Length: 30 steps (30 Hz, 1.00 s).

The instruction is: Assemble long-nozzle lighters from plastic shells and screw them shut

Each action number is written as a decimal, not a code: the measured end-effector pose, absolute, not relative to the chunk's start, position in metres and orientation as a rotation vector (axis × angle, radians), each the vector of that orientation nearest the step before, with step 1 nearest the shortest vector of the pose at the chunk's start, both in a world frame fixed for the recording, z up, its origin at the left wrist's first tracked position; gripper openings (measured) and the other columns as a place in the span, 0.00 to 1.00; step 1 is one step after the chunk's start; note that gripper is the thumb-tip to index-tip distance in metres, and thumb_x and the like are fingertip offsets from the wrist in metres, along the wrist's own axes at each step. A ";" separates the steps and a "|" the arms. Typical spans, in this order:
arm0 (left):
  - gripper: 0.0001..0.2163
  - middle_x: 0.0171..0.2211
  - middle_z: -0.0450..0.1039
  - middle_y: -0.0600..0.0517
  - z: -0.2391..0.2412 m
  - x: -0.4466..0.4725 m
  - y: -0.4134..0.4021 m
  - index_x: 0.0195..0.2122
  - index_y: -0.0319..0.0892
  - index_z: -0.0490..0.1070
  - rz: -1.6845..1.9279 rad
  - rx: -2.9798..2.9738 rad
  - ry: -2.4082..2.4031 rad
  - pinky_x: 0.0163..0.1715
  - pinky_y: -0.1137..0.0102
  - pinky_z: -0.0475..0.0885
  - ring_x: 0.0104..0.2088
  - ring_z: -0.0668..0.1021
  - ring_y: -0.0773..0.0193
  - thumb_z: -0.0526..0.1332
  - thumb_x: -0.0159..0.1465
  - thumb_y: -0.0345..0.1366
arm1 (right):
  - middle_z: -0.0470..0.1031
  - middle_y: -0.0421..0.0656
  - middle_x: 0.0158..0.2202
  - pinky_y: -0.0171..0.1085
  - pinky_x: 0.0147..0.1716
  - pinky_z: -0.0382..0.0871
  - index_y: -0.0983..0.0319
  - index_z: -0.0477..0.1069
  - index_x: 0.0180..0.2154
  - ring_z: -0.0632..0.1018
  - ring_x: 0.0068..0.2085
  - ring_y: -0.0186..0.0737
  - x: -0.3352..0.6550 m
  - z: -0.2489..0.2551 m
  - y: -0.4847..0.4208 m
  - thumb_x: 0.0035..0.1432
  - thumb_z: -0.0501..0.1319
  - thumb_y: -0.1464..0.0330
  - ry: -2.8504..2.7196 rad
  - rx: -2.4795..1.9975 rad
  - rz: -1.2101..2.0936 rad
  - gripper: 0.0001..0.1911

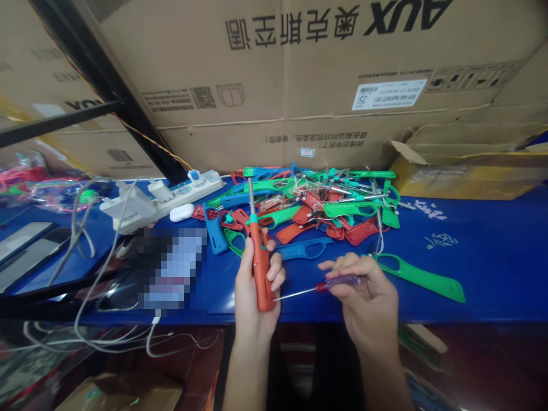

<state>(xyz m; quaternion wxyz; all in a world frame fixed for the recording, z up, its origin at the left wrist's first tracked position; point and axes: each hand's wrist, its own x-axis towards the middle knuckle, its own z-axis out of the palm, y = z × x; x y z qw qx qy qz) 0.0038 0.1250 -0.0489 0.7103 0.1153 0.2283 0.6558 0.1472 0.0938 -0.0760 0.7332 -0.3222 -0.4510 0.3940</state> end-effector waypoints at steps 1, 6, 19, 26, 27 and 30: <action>0.12 0.33 0.65 0.53 -0.049 0.004 0.125 0.48 0.40 0.70 1.458 0.257 0.509 0.11 0.84 0.61 0.18 0.63 0.76 0.49 0.76 0.38 | 0.77 0.36 0.29 0.44 0.47 0.76 0.56 0.77 0.34 0.78 0.36 0.37 0.147 -0.077 0.094 0.53 0.75 0.71 -0.978 -0.722 0.873 0.10; 0.09 0.33 0.65 0.53 -0.047 0.007 0.125 0.46 0.41 0.71 1.513 0.313 0.569 0.11 0.84 0.60 0.18 0.63 0.77 0.54 0.74 0.38 | 0.72 0.36 0.30 0.39 0.42 0.74 0.58 0.72 0.31 0.78 0.38 0.36 0.146 -0.078 0.094 0.53 0.73 0.72 -0.898 -0.840 0.868 0.11; 0.15 0.34 0.69 0.55 -0.055 0.025 0.119 0.46 0.44 0.74 1.736 0.551 0.907 0.15 0.80 0.62 0.20 0.66 0.77 0.69 0.64 0.47 | 0.68 0.36 0.31 0.36 0.34 0.69 0.59 0.66 0.33 0.74 0.33 0.34 0.139 -0.073 0.092 0.62 0.67 0.66 -0.857 -0.900 0.659 0.11; 0.16 0.26 0.67 0.58 -0.055 0.019 0.117 0.39 0.40 0.69 1.635 0.562 0.810 0.16 0.80 0.62 0.19 0.66 0.76 0.72 0.61 0.44 | 0.64 0.35 0.27 0.33 0.26 0.69 0.58 0.69 0.34 0.69 0.26 0.31 0.151 -0.065 0.089 0.69 0.59 0.59 -0.711 -0.765 0.958 0.12; 0.17 0.28 0.69 0.57 -0.055 0.019 0.117 0.38 0.40 0.69 1.627 0.571 0.792 0.15 0.81 0.62 0.19 0.67 0.76 0.72 0.61 0.45 | 0.64 0.35 0.27 0.32 0.22 0.67 0.58 0.69 0.36 0.68 0.24 0.31 0.151 -0.064 0.086 0.69 0.58 0.57 -0.725 -0.776 1.050 0.13; 0.19 0.35 0.74 0.55 -0.054 0.019 0.115 0.45 0.43 0.67 1.636 0.628 0.769 0.15 0.80 0.63 0.18 0.69 0.77 0.72 0.61 0.45 | 0.62 0.33 0.26 0.28 0.16 0.56 0.56 0.69 0.40 0.62 0.20 0.28 0.147 -0.062 0.073 0.68 0.60 0.55 -0.866 -0.867 1.242 0.12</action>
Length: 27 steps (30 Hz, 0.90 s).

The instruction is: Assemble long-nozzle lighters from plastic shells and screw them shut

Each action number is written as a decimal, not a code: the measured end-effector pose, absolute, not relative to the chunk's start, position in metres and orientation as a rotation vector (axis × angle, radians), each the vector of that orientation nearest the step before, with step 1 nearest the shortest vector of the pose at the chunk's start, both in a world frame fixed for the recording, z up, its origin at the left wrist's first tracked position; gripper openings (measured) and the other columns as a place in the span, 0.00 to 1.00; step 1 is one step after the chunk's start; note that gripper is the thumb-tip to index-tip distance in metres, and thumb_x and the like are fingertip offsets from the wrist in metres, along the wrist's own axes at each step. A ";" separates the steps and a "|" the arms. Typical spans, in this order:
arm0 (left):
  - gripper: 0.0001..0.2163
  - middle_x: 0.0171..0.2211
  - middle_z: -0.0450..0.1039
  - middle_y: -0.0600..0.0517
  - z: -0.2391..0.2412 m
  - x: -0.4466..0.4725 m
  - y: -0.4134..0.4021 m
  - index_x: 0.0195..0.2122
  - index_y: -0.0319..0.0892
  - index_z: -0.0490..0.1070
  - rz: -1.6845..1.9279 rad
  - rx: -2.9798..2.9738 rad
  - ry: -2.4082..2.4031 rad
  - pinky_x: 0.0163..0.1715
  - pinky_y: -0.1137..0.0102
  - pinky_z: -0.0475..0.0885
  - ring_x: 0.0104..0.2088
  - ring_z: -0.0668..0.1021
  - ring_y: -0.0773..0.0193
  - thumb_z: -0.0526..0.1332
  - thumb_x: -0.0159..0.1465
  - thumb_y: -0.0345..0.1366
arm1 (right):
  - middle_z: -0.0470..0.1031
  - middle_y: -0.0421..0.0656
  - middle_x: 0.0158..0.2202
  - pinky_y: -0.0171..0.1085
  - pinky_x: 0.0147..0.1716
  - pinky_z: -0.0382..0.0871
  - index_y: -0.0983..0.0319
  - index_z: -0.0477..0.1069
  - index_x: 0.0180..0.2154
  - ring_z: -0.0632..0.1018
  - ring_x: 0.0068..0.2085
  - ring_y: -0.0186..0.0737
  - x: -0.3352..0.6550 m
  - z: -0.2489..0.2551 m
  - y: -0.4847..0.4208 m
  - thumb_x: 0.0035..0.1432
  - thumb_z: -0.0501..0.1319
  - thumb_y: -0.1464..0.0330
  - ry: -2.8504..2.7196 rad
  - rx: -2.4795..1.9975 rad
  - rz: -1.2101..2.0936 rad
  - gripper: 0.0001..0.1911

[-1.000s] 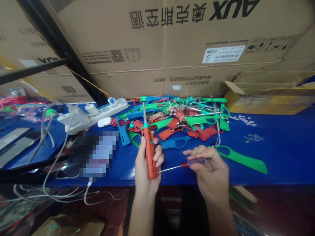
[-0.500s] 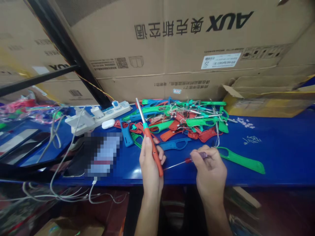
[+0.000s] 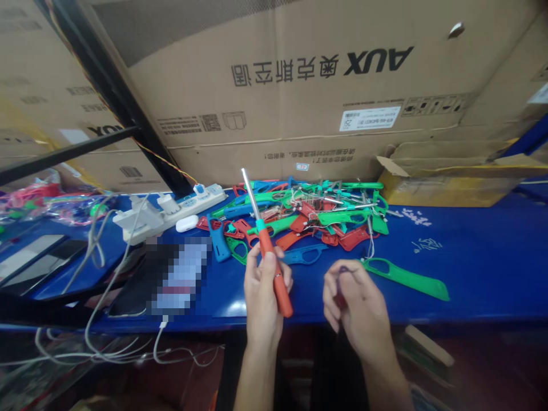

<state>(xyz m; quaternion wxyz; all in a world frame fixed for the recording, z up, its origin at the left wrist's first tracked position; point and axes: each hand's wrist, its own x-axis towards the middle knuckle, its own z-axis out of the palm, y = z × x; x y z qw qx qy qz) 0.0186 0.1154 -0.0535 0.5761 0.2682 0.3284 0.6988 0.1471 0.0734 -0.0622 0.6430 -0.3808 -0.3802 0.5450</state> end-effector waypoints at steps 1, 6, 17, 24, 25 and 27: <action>0.19 0.35 0.74 0.55 -0.053 0.019 0.114 0.47 0.45 0.66 1.629 0.651 0.773 0.15 0.80 0.63 0.17 0.70 0.77 0.71 0.62 0.45 | 0.61 0.32 0.26 0.27 0.16 0.54 0.57 0.69 0.42 0.60 0.20 0.27 0.145 -0.062 0.069 0.68 0.60 0.55 -0.936 -0.909 1.268 0.12; 0.16 0.32 0.74 0.58 -0.054 0.022 0.108 0.49 0.49 0.62 1.656 0.682 0.830 0.13 0.81 0.61 0.13 0.68 0.76 0.65 0.67 0.49 | 0.69 0.36 0.30 0.30 0.26 0.63 0.57 0.68 0.42 0.67 0.28 0.30 0.132 -0.059 0.062 0.68 0.59 0.56 -1.276 -1.190 1.210 0.12; 0.12 0.31 0.73 0.55 -0.050 0.034 0.078 0.46 0.45 0.73 1.663 0.461 0.706 0.39 0.72 0.76 0.30 0.77 0.68 0.66 0.67 0.46 | 0.78 0.39 0.39 0.32 0.40 0.70 0.56 0.68 0.44 0.78 0.41 0.37 0.125 -0.064 0.065 0.71 0.55 0.57 -1.414 -1.271 0.941 0.11; 0.23 0.60 0.72 0.45 -0.052 0.057 0.051 0.60 0.48 0.70 1.549 0.707 1.009 0.60 0.63 0.69 0.60 0.74 0.52 0.57 0.70 0.55 | 0.78 0.43 0.53 0.34 0.49 0.71 0.53 0.68 0.58 0.77 0.53 0.40 0.117 -0.052 0.053 0.72 0.49 0.50 -1.234 -1.327 1.048 0.23; 0.25 0.62 0.70 0.45 -0.053 0.059 0.049 0.62 0.48 0.68 1.557 0.756 1.029 0.62 0.62 0.67 0.62 0.72 0.52 0.54 0.71 0.56 | 0.79 0.44 0.49 0.34 0.47 0.72 0.55 0.71 0.56 0.78 0.50 0.41 0.114 -0.049 0.052 0.71 0.49 0.49 -1.206 -1.307 1.095 0.24; 0.30 0.65 0.66 0.44 -0.056 0.061 0.045 0.66 0.48 0.65 1.581 0.845 1.021 0.64 0.60 0.64 0.65 0.69 0.50 0.49 0.71 0.60 | 0.80 0.44 0.40 0.35 0.41 0.73 0.59 0.75 0.50 0.79 0.42 0.42 0.109 -0.044 0.051 0.70 0.51 0.48 -1.150 -1.238 1.173 0.26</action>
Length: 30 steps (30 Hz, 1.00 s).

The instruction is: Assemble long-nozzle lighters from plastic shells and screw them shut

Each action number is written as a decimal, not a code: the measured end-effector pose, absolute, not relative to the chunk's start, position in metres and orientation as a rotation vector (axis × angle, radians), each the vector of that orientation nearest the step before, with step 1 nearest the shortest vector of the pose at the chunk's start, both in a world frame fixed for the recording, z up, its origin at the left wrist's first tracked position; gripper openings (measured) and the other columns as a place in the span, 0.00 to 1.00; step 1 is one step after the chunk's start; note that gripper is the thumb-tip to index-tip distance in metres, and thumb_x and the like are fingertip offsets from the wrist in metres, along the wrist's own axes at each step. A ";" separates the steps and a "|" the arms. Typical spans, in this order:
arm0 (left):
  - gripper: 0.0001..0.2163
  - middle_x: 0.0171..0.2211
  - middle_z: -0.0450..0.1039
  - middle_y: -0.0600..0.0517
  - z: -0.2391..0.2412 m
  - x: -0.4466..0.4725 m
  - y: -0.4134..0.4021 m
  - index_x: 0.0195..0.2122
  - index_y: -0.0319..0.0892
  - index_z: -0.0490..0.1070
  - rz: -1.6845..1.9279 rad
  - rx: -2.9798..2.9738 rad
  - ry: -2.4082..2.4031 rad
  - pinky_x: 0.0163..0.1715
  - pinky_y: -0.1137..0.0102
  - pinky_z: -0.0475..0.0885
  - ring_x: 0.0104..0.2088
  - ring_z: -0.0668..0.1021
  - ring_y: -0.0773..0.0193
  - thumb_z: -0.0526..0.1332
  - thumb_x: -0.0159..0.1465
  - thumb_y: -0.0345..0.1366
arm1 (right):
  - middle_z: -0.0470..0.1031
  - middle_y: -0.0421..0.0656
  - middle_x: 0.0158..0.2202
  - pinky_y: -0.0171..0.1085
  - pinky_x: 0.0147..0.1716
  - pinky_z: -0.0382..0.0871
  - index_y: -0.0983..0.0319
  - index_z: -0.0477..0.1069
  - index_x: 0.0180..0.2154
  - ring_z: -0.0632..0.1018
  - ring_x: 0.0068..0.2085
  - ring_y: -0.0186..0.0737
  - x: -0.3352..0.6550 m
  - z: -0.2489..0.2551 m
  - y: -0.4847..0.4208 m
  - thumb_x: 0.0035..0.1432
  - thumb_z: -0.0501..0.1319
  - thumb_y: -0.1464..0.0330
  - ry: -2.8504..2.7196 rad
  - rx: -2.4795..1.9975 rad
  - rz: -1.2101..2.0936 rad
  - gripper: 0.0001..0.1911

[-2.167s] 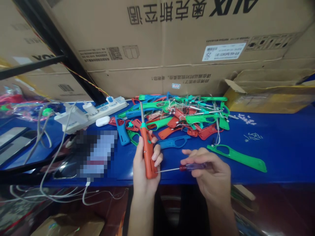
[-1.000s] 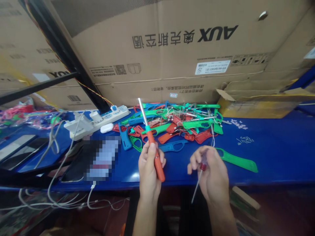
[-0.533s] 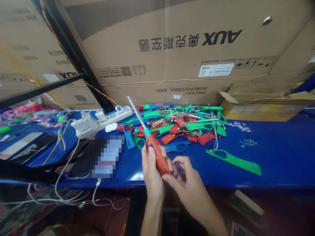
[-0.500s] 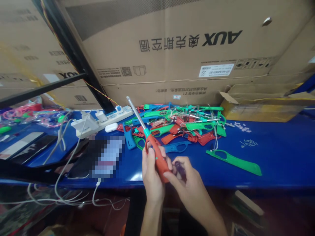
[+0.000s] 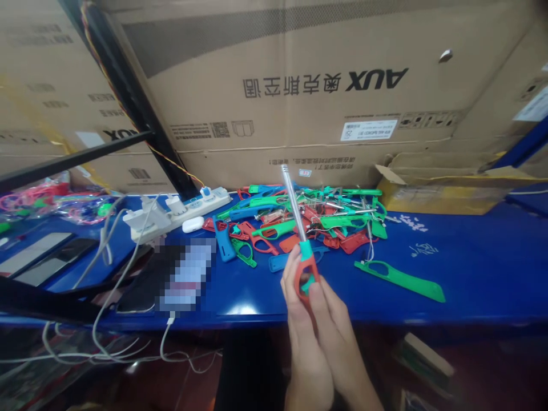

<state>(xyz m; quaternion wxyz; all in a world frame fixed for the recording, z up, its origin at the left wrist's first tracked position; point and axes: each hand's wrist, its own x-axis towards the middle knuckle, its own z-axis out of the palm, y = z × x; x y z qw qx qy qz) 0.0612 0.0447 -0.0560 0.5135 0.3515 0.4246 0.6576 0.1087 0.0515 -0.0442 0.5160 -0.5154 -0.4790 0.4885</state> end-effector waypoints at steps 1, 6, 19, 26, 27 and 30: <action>0.32 0.67 0.64 0.44 -0.057 0.062 0.043 0.67 0.48 0.63 1.598 0.884 1.009 0.66 0.60 0.62 0.67 0.66 0.49 0.47 0.70 0.62 | 0.79 0.44 0.36 0.35 0.38 0.73 0.61 0.76 0.47 0.78 0.39 0.42 0.107 -0.043 0.052 0.69 0.52 0.47 -1.123 -1.210 1.190 0.26; 0.34 0.72 0.53 0.46 -0.066 0.062 0.050 0.70 0.52 0.58 1.640 0.850 0.882 0.64 0.60 0.65 0.69 0.62 0.48 0.48 0.68 0.64 | 0.68 0.39 0.24 0.33 0.26 0.64 0.61 0.70 0.30 0.69 0.26 0.35 0.116 -0.052 0.055 0.66 0.56 0.47 -1.088 -1.207 1.154 0.25; 0.34 0.54 0.77 0.39 -0.061 0.028 0.057 0.55 0.42 0.72 1.520 0.825 0.657 0.46 0.58 0.75 0.48 0.80 0.47 0.50 0.65 0.67 | 0.68 0.38 0.20 0.35 0.25 0.52 0.59 0.69 0.24 0.65 0.23 0.34 0.119 -0.053 0.048 0.67 0.54 0.56 -1.729 -1.515 0.792 0.21; 0.22 0.32 0.83 0.47 -0.062 0.044 0.057 0.30 0.45 0.71 1.591 0.883 0.728 0.68 0.51 0.51 0.41 0.82 0.52 0.46 0.74 0.49 | 0.79 0.42 0.26 0.36 0.27 0.58 0.59 0.78 0.32 0.78 0.27 0.42 0.114 -0.051 0.048 0.64 0.53 0.64 -1.734 -1.509 0.676 0.16; 0.22 0.31 0.83 0.48 -0.062 0.045 0.058 0.30 0.45 0.70 1.583 0.877 0.719 0.68 0.51 0.50 0.40 0.82 0.52 0.46 0.74 0.49 | 0.80 0.43 0.27 0.36 0.28 0.59 0.59 0.79 0.34 0.79 0.29 0.43 0.113 -0.052 0.047 0.64 0.53 0.64 -1.728 -1.506 0.666 0.16; 0.22 0.31 0.82 0.48 -0.063 0.046 0.058 0.30 0.45 0.69 1.556 0.842 0.730 0.68 0.51 0.52 0.43 0.81 0.52 0.46 0.74 0.49 | 0.82 0.44 0.31 0.37 0.31 0.63 0.58 0.80 0.41 0.82 0.34 0.46 0.113 -0.053 0.046 0.65 0.52 0.65 -1.713 -1.512 0.665 0.17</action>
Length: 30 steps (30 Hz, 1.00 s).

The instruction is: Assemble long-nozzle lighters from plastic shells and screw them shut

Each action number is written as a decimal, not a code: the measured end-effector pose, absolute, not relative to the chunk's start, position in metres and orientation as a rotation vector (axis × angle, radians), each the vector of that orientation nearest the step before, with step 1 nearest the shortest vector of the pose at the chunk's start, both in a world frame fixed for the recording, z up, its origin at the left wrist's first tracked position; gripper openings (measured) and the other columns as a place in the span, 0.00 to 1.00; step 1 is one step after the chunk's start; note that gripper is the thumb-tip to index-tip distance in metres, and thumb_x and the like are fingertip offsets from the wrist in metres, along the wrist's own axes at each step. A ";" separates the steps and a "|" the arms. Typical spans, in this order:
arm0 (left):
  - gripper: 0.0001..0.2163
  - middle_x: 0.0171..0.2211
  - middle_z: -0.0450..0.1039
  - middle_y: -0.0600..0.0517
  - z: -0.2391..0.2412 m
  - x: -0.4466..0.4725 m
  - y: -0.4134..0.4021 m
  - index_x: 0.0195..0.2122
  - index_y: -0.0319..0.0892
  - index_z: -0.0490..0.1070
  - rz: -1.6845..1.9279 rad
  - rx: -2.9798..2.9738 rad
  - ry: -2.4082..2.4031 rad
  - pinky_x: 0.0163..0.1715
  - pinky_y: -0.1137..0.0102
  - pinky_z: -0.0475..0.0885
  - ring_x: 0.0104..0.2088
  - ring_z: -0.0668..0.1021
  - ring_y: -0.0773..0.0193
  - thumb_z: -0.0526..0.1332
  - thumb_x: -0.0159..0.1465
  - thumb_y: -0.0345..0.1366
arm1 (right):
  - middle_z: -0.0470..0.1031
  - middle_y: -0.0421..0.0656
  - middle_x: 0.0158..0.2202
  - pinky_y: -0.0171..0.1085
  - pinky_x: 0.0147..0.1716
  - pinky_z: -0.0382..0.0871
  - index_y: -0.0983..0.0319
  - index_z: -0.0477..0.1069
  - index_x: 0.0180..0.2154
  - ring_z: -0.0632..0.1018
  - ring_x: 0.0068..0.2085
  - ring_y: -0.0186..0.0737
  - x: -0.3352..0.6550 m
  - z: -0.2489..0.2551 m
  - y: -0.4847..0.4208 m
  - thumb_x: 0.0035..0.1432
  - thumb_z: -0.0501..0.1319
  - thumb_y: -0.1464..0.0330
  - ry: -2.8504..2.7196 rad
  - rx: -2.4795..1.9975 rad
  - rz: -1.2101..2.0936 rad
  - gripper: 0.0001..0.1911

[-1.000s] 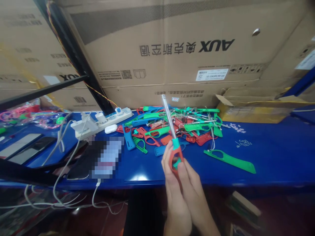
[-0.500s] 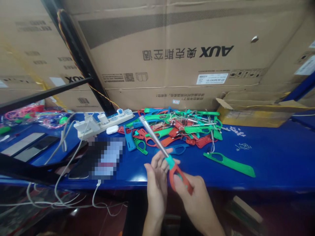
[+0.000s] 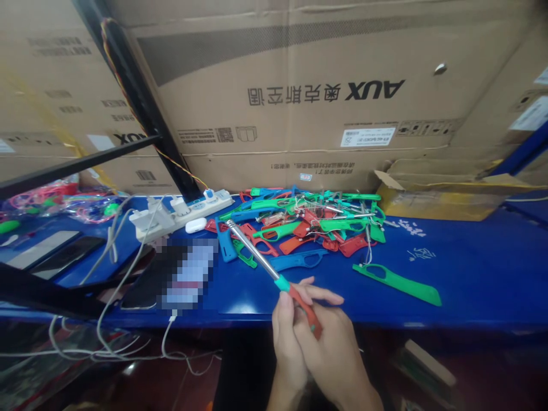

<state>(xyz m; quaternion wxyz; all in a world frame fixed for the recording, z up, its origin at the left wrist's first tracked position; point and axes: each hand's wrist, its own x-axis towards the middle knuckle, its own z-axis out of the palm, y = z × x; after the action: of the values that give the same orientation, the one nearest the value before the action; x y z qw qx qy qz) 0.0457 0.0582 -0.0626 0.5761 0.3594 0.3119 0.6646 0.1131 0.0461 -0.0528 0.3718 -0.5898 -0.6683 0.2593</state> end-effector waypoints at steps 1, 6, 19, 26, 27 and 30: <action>0.21 0.31 0.82 0.48 -0.063 0.046 0.058 0.30 0.45 0.69 1.554 0.829 0.733 0.67 0.52 0.53 0.44 0.81 0.52 0.46 0.74 0.48 | 0.82 0.44 0.32 0.37 0.32 0.63 0.57 0.80 0.43 0.82 0.35 0.46 0.113 -0.053 0.046 0.66 0.52 0.65 -1.720 -1.516 0.667 0.18; 0.20 0.34 0.80 0.47 -0.062 0.044 0.057 0.30 0.44 0.68 1.581 0.766 0.631 0.56 0.55 0.67 0.39 0.79 0.54 0.46 0.75 0.45 | 0.82 0.43 0.33 0.38 0.30 0.61 0.57 0.79 0.45 0.81 0.33 0.47 0.114 -0.051 0.046 0.67 0.52 0.61 -1.776 -1.521 0.620 0.18; 0.19 0.37 0.76 0.50 -0.052 0.032 0.061 0.33 0.43 0.69 1.730 0.511 0.649 0.38 0.68 0.73 0.35 0.78 0.61 0.53 0.73 0.51 | 0.83 0.44 0.40 0.38 0.36 0.71 0.57 0.77 0.45 0.83 0.39 0.48 0.118 -0.045 0.038 0.59 0.66 0.58 -1.699 -1.538 0.701 0.15; 0.20 0.46 0.78 0.47 -0.053 0.024 0.065 0.41 0.42 0.75 1.797 0.605 0.787 0.42 0.67 0.74 0.38 0.79 0.61 0.55 0.71 0.55 | 0.80 0.45 0.52 0.39 0.44 0.78 0.56 0.72 0.55 0.82 0.48 0.46 0.146 -0.065 0.029 0.61 0.66 0.57 -1.415 -1.334 0.904 0.23; 0.21 0.48 0.78 0.46 -0.052 0.030 0.066 0.43 0.42 0.76 1.733 0.654 0.805 0.44 0.66 0.74 0.41 0.79 0.59 0.55 0.71 0.55 | 0.80 0.46 0.52 0.38 0.42 0.78 0.56 0.72 0.56 0.82 0.47 0.45 0.151 -0.063 0.028 0.61 0.66 0.57 -1.330 -1.315 0.903 0.23; 0.24 0.51 0.78 0.43 -0.042 0.051 0.075 0.49 0.42 0.78 1.449 0.869 0.788 0.49 0.63 0.72 0.50 0.79 0.52 0.52 0.72 0.56 | 0.82 0.43 0.40 0.37 0.36 0.77 0.56 0.73 0.52 0.82 0.36 0.40 0.171 -0.047 0.028 0.60 0.68 0.57 -1.088 -1.293 0.706 0.21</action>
<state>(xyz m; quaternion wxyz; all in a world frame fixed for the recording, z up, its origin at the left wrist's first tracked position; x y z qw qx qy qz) 0.0506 0.0754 -0.0419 0.5960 0.3744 0.3394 0.6241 0.1710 0.0280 -0.0469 0.6093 -0.5600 -0.4710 0.3056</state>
